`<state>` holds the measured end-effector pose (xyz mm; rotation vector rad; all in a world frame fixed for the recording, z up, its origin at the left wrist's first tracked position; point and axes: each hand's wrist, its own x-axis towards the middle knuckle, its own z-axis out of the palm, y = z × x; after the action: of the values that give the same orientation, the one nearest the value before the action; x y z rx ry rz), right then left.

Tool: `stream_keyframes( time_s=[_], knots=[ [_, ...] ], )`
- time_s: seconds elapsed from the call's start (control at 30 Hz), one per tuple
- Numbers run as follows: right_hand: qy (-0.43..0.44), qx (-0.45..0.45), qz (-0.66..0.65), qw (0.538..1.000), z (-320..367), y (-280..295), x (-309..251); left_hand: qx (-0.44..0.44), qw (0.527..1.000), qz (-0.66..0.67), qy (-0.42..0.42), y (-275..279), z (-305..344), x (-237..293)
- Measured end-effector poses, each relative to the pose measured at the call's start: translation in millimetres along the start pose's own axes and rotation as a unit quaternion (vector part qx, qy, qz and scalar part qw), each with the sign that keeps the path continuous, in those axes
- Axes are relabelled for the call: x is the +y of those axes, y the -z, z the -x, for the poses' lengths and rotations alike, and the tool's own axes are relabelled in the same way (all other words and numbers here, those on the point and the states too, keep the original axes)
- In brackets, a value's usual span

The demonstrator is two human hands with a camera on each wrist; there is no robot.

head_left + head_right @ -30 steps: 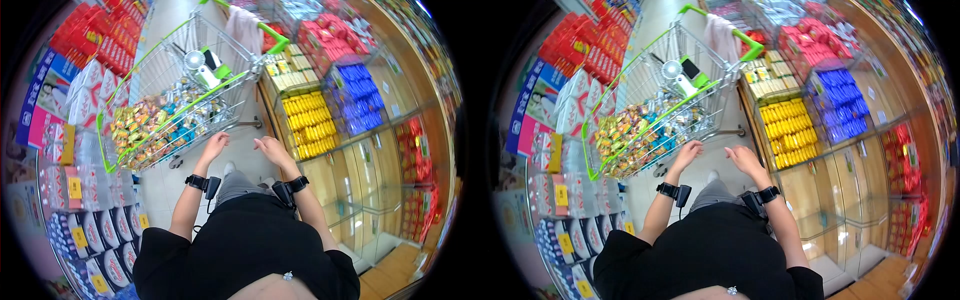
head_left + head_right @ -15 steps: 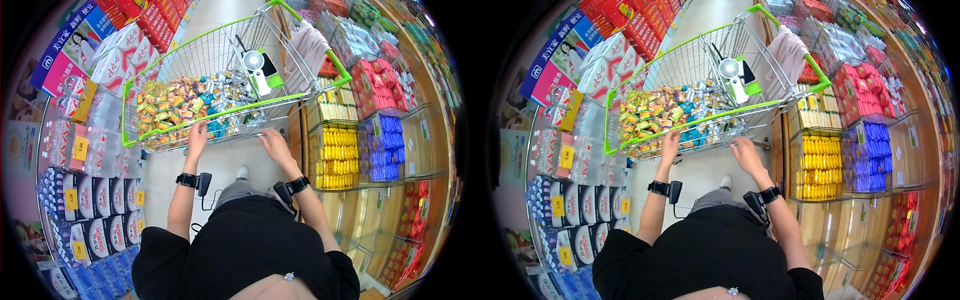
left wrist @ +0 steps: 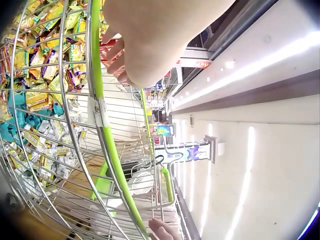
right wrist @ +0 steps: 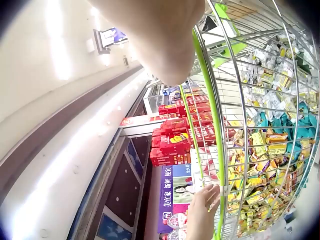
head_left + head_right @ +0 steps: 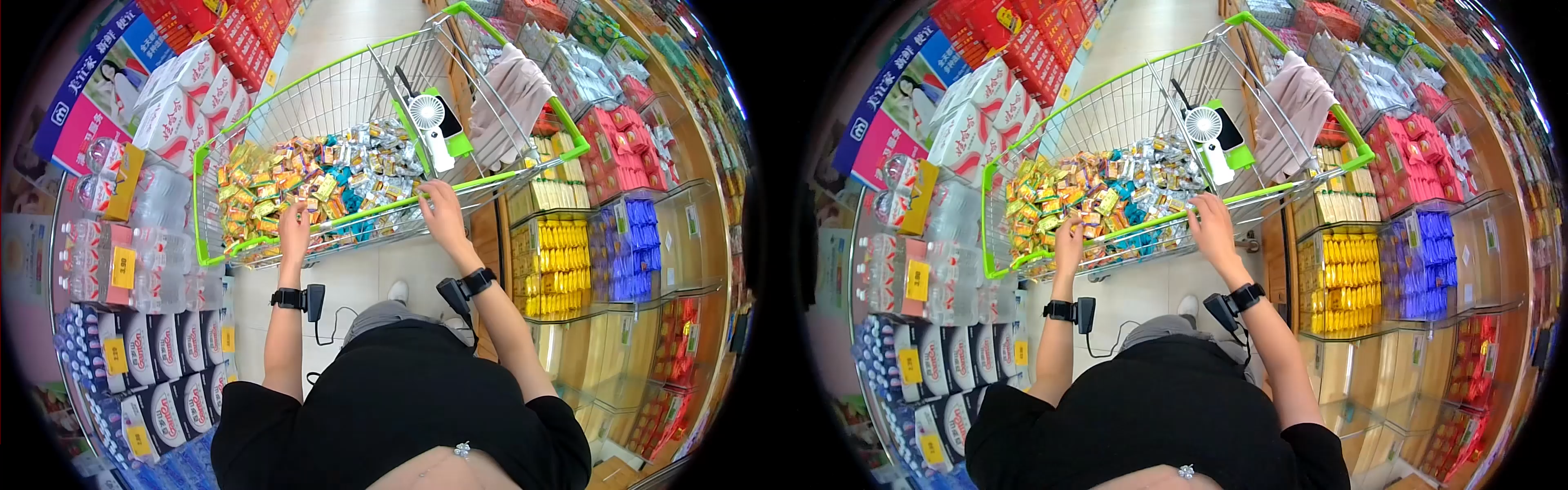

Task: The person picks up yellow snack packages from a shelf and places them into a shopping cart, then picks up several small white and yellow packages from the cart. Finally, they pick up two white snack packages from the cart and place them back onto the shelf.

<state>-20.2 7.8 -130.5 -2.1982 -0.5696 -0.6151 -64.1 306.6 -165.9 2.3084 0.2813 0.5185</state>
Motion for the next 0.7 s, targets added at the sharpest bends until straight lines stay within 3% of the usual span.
stream_keyframes(
  time_s=[0.1, 0.17, 0.23, 0.3, 0.4, 0.7],
  knots=[
    [0.009, -0.011, 0.025, 1.000, -7.8, -16.0, 4.4, -0.067, 0.996, -0.006, 0.066, 3.0, -3.5, 5.0],
    [-0.016, -0.043, 0.052, 0.998, -8.9, -21.5, 1.5, -0.099, 0.992, 0.025, 0.069, -5.0, -7.3, -12.1],
    [-0.038, -0.078, 0.074, 0.993, -8.1, -27.6, -0.6, -0.144, 0.988, -0.055, 0.032, -4.3, -3.3, 1.4],
    [0.031, -0.060, 0.148, 0.987, -5.4, -32.1, 1.1, -0.159, 0.980, -0.120, -0.002, -6.5, -0.6, -0.1],
    [0.051, -0.035, 0.158, 0.985, -2.6, -33.4, 0.9, -0.199, 0.966, -0.163, 0.002, -8.1, -0.5, -3.8],
    [0.046, -0.026, 0.125, 0.991, 4.7, -35.0, 4.9, -0.260, 0.943, -0.202, 0.039, -2.4, 2.2, 0.5]
  ],
)
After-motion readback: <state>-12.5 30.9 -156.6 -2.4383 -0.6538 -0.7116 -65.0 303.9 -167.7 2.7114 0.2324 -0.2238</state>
